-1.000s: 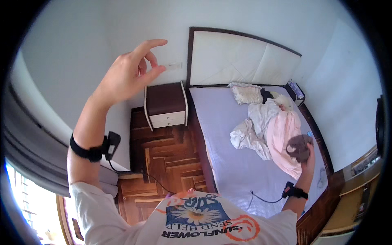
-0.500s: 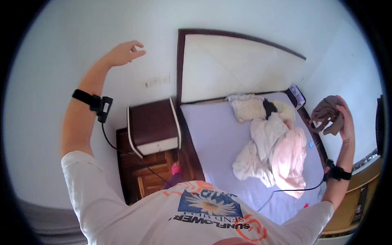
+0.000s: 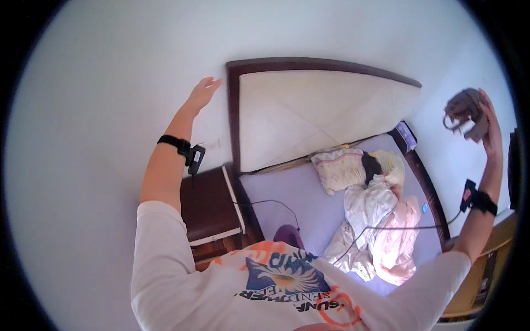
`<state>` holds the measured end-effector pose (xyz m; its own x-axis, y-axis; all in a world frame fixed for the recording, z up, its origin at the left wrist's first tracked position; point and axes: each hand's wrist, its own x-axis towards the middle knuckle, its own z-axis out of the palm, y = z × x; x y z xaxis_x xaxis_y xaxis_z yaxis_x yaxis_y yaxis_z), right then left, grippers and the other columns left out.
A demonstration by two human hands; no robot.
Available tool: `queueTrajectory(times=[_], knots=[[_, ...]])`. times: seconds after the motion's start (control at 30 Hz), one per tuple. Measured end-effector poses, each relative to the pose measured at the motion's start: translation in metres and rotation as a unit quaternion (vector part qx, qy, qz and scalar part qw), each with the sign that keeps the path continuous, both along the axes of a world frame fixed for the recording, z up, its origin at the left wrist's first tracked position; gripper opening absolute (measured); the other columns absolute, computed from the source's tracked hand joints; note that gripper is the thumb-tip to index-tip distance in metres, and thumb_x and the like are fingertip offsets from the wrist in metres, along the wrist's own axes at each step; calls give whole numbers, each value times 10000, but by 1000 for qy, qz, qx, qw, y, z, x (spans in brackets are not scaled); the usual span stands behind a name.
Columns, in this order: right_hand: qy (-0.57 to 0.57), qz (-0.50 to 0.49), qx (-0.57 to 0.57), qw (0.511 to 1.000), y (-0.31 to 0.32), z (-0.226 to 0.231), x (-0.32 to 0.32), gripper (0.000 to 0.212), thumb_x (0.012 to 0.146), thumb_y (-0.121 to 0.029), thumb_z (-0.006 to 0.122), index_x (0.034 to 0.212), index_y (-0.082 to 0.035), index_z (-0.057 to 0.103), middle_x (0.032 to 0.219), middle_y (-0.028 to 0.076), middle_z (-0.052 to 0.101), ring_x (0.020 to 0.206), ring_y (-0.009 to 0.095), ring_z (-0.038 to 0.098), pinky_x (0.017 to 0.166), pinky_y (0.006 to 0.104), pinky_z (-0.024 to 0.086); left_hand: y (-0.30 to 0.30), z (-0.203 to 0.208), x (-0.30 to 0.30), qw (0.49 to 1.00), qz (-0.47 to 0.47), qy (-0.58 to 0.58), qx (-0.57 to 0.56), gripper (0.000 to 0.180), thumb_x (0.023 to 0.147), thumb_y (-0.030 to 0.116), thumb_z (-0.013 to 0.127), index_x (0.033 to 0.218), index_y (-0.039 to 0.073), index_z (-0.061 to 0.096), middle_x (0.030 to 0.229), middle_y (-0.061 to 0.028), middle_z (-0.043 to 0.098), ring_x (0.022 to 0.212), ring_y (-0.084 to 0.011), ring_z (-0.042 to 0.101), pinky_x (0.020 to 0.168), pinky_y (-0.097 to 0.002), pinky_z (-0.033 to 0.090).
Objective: The person wipes the top of a cabinet, a bed headboard, and a nightstand with a cloth.
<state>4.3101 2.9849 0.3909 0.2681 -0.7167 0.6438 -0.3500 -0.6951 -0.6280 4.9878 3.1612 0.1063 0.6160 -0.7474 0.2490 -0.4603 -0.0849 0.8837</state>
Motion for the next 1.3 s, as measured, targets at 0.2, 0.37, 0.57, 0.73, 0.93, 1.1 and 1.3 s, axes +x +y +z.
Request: queueTrajectory(times=[0.2,0.37,0.57,0.73,0.93,1.1,1.3], knots=[[-100,63,86,989,-140,-11,16,443,871,-277,538,1282,-117,489,1296,91,464,1203,228,431,998,338,364,-64,-37,17,993,87,11,-77,839,815,551,572,1337,-58,325,1323,-202,430,1233,-267,409,1020,-339,314],[-173,71,135,973,-297,-27,-1,500,846,-308,583,1285,-91,480,1240,103,515,1137,217,495,971,344,394,-121,-43,-4,969,99,88,-208,588,952,449,363,1340,6,371,1342,-85,421,1243,-203,376,1046,-345,279],[-192,71,187,961,-460,-78,57,746,760,-178,719,1326,33,282,1184,159,484,1063,232,522,902,351,456,-139,-84,58,897,203,219,-325,648,949,502,316,1328,-21,373,1352,-109,413,1228,-225,384,1058,-336,243],[-238,58,141,959,-580,-142,94,665,773,-71,663,1334,-4,314,1186,148,498,1051,243,533,859,346,488,-160,-67,42,850,295,260,-350,813,870,662,308,1296,-25,401,1327,-150,425,1212,-282,397,1041,-385,275],[-274,58,121,952,-670,-175,137,501,793,-37,632,1263,-103,472,1149,127,520,1006,229,540,868,335,475,-176,-47,36,857,302,258,-328,855,855,695,267,1287,-30,406,1320,-166,430,1214,-292,401,1040,-389,283],[-289,47,-4,956,-728,-201,157,418,832,-63,603,1236,-90,503,1185,117,504,1065,221,501,908,317,438,-174,-48,34,836,350,268,-326,870,849,708,240,1287,-22,418,1329,-169,426,1220,-298,402,1042,-396,288],[-271,17,48,961,-773,-258,171,408,849,-96,597,1247,-108,507,1248,109,479,1125,228,470,935,316,406,-180,-45,24,817,376,269,-344,889,836,727,211,1283,-9,430,1322,-173,435,1207,-305,420,1030,-408,308]])
